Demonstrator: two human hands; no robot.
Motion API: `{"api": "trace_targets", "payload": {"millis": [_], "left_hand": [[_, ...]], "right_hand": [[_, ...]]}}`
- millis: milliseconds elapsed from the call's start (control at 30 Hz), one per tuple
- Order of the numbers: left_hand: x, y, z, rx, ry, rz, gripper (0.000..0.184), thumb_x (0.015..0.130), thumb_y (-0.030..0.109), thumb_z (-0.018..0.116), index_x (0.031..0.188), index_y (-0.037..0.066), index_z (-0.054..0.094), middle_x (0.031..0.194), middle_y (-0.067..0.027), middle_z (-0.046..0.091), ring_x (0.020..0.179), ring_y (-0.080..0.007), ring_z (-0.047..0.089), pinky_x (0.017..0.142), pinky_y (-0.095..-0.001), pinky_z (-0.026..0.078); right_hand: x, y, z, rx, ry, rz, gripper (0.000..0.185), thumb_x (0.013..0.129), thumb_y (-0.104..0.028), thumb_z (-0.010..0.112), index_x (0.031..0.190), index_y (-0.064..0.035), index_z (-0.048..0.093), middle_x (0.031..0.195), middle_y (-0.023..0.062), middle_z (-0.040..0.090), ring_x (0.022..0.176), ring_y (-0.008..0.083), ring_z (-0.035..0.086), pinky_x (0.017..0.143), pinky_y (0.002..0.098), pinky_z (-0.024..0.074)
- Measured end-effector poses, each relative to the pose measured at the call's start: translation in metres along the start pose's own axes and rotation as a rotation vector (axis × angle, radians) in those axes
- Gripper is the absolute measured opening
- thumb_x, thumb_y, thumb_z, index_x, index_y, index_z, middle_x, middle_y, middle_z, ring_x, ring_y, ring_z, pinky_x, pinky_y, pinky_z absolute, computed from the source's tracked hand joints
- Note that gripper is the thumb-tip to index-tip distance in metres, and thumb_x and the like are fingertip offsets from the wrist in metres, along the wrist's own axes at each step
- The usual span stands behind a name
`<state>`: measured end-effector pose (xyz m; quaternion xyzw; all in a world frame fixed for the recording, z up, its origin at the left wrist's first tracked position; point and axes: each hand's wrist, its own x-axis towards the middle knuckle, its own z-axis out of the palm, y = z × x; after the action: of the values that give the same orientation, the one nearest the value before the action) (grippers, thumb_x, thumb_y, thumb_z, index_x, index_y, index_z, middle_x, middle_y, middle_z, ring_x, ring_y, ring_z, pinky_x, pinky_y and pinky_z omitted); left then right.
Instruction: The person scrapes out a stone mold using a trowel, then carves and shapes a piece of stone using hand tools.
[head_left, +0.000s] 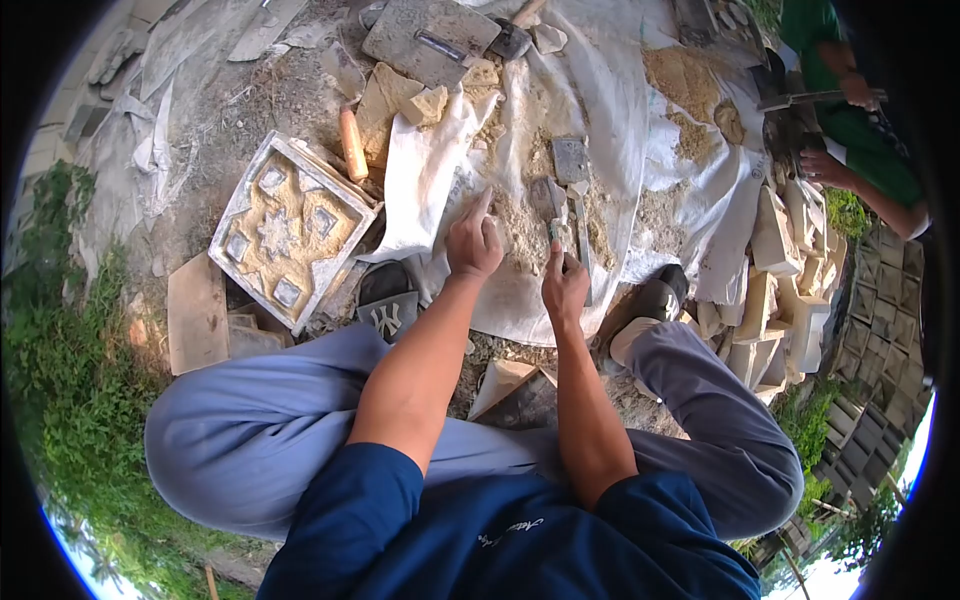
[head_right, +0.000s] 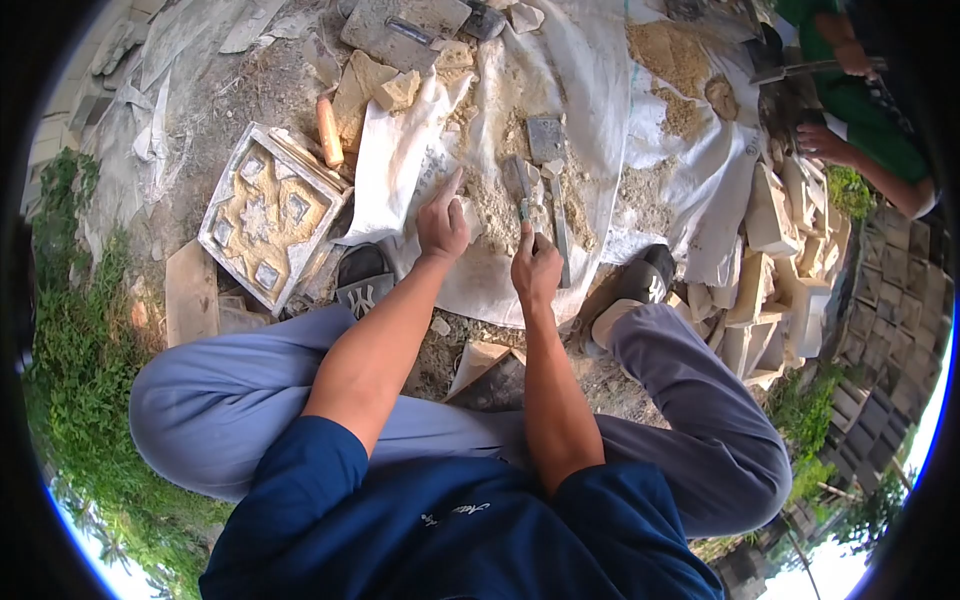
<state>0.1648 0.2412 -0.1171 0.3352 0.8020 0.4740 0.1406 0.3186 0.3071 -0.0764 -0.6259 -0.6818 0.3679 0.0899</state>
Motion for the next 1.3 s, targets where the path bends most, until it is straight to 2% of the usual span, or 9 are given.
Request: {"api": "trace_targets", "payload": {"millis": [67,333,467,533,700,800,867,967,1300], "left_hand": [[0.000,0.001,-0.001,0.030,0.007,0.021,0.051,0.086,0.010,0.040,0.135,0.004,0.055,0.125,-0.0238,0.062,0.118,-0.0401,0.058,0.102,-0.0434,0.046],[-0.003,0.000,0.003,0.044,0.051,-0.017,0.058,0.086,0.013,0.041,0.143,0.003,0.045,0.131,-0.0271,0.056,0.122,-0.0416,0.054,0.104,-0.0443,0.043],[-0.001,0.000,0.004,0.063,0.139,0.037,0.062,0.085,0.013,0.040,0.145,0.001,0.041,0.127,-0.0297,0.057,0.115,-0.0436,0.056,0.100,-0.0453,0.044],[-0.002,0.004,0.003,0.043,0.152,0.024,0.064,0.084,0.011,0.041,0.146,0.001,0.040,0.124,-0.0293,0.058,0.108,-0.0445,0.057,0.097,-0.0458,0.045],[-0.003,0.001,0.004,0.030,0.196,0.034,0.066,0.082,0.009,0.042,0.148,0.003,0.038,0.125,-0.0287,0.058,0.109,-0.0438,0.057,0.096,-0.0453,0.046],[-0.003,0.004,-0.002,0.082,0.181,0.027,0.067,0.083,0.008,0.042,0.149,0.003,0.037,0.126,-0.0283,0.058,0.109,-0.0435,0.057,0.096,-0.0456,0.046],[-0.002,0.011,-0.004,0.011,0.179,-0.013,0.066,0.084,0.009,0.041,0.150,0.004,0.035,0.128,-0.0266,0.058,0.111,-0.0425,0.058,0.096,-0.0454,0.047],[-0.004,0.000,0.004,0.015,0.199,-0.004,0.066,0.084,0.009,0.041,0.149,0.005,0.035,0.128,-0.0249,0.058,0.113,-0.0413,0.058,0.096,-0.0448,0.048],[-0.004,0.002,0.001,0.060,0.219,0.029,0.066,0.083,0.005,0.044,0.148,0.006,0.037,0.128,-0.0242,0.059,0.112,-0.0414,0.059,0.095,-0.0442,0.049]], "right_hand": [[0.004,-0.006,-0.001,0.173,0.025,-0.103,0.053,0.099,-0.042,0.054,0.074,0.0041,0.056,0.056,0.0107,0.046,0.057,0.0201,0.035,0.053,0.0400,0.0334],[-0.006,-0.037,0.000,0.364,-0.089,-0.215,0.053,0.103,-0.040,0.051,0.069,0.0004,0.045,0.061,-0.0007,0.033,0.063,0.0089,0.029,0.052,0.0327,0.0244],[-0.009,0.008,0.018,-0.025,-0.108,-0.088,0.069,0.100,-0.053,0.047,0.065,0.0070,0.055,0.052,0.0193,0.045,0.050,0.0290,0.041,0.053,0.0471,0.0335],[-0.010,0.010,0.015,-0.117,-0.195,-0.077,0.067,0.100,-0.052,0.044,0.076,0.0059,0.067,0.066,0.0324,0.058,0.068,0.0505,0.059,0.062,0.0540,0.0421],[-0.003,-0.008,0.007,-0.026,-0.168,-0.168,0.070,0.100,-0.054,0.043,0.068,0.0070,0.059,0.056,0.0276,0.049,0.052,0.0383,0.041,0.057,0.0508,0.0344],[0.004,-0.016,0.009,-0.116,-0.206,-0.234,0.073,0.100,-0.057,0.039,0.077,0.0069,0.065,0.068,0.0319,0.058,0.061,0.0438,0.054,0.064,0.0534,0.0423],[0.012,-0.012,0.013,-0.448,-0.296,0.084,0.075,0.097,-0.063,0.036,0.094,0.0030,0.071,0.089,0.0332,0.066,0.092,0.0500,0.064,0.081,0.0536,0.0483],[0.018,-0.013,0.006,-0.509,-0.312,0.126,0.081,0.095,-0.068,0.032,0.102,0.0015,0.071,0.102,0.0325,0.066,0.105,0.0496,0.061,0.092,0.0531,0.0471],[0.023,-0.001,-0.024,-0.278,-0.185,-0.279,0.059,0.099,-0.050,0.046,0.080,0.0007,0.068,0.066,0.0309,0.059,0.068,0.0521,0.058,0.061,0.0565,0.0457]]}}
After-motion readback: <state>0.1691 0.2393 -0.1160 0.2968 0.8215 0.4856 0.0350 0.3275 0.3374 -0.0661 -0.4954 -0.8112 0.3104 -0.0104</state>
